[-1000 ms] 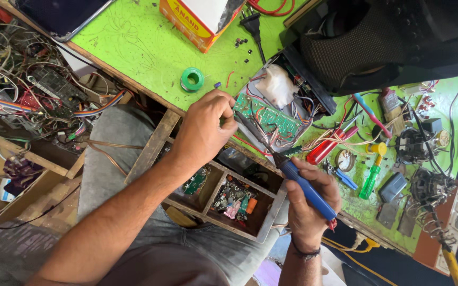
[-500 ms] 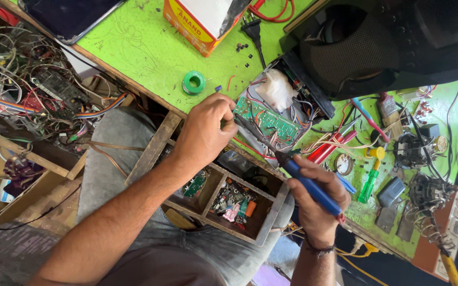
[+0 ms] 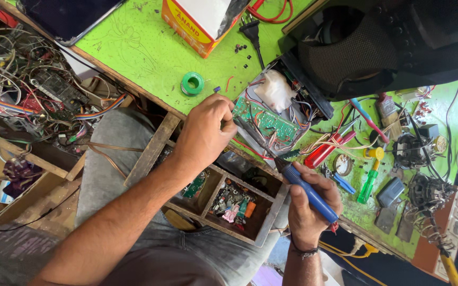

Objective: The person uses a soldering iron and solder wire to attach components and wires to a green circuit board. They repeatedly heat joints, apply solder, and trim excess wire with pliers while working at a cluttered electronics workbench.

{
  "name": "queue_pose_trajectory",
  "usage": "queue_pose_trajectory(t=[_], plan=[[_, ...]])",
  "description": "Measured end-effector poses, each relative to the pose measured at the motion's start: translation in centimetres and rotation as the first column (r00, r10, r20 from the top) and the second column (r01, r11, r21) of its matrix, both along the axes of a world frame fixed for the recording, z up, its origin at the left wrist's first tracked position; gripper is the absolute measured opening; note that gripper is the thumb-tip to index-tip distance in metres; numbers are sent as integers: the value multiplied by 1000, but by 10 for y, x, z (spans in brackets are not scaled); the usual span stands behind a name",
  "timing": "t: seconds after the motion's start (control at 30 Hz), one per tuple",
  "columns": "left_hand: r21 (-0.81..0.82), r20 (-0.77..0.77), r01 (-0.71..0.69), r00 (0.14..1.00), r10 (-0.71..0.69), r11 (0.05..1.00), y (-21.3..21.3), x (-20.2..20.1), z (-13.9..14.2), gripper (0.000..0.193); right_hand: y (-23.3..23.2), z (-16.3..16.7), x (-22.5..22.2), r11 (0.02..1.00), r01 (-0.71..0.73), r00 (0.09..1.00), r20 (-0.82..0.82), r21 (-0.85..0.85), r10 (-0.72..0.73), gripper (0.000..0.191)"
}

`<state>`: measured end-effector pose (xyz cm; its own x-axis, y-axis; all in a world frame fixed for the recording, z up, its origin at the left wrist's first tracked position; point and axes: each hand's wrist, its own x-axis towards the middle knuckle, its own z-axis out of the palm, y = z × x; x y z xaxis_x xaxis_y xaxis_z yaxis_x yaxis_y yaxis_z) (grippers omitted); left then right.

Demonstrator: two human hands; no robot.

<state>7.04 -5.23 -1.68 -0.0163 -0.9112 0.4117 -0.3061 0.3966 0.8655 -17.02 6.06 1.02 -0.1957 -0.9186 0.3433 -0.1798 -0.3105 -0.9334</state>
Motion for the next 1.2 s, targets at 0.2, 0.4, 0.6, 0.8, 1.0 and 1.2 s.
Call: queue_pose_trajectory(t=[0.2,0.4,0.6,0.8,1.0,1.2], plan=[[28,-11,15,1000,-14,1000,0,0,0,24,-2,-5,1,1000,0,999,-44,-5,0,32],[-5,-18,20,1000,-21,1000,-2,1,-1,25,-4,-5,1,1000,-8,1000,-23,27,9,30],[-1,-5,14,1000,-14,1000,-1,1,-2,25,-4,-1,-2,996,-15,998,-51,85,19,30],[18,22,-30,999,29,999,1,-3,1,24,-9,-4,3,999,-30,955,296,-16,33,30],[41,12,-40,999,39,998,2,-5,1,23,3,-3,8,999,-2,940,339,-42,17,31],[19,7,-26,1000,26,999,1,-4,2,24,12,4,9,999,34,963,269,-33,-24,31]])
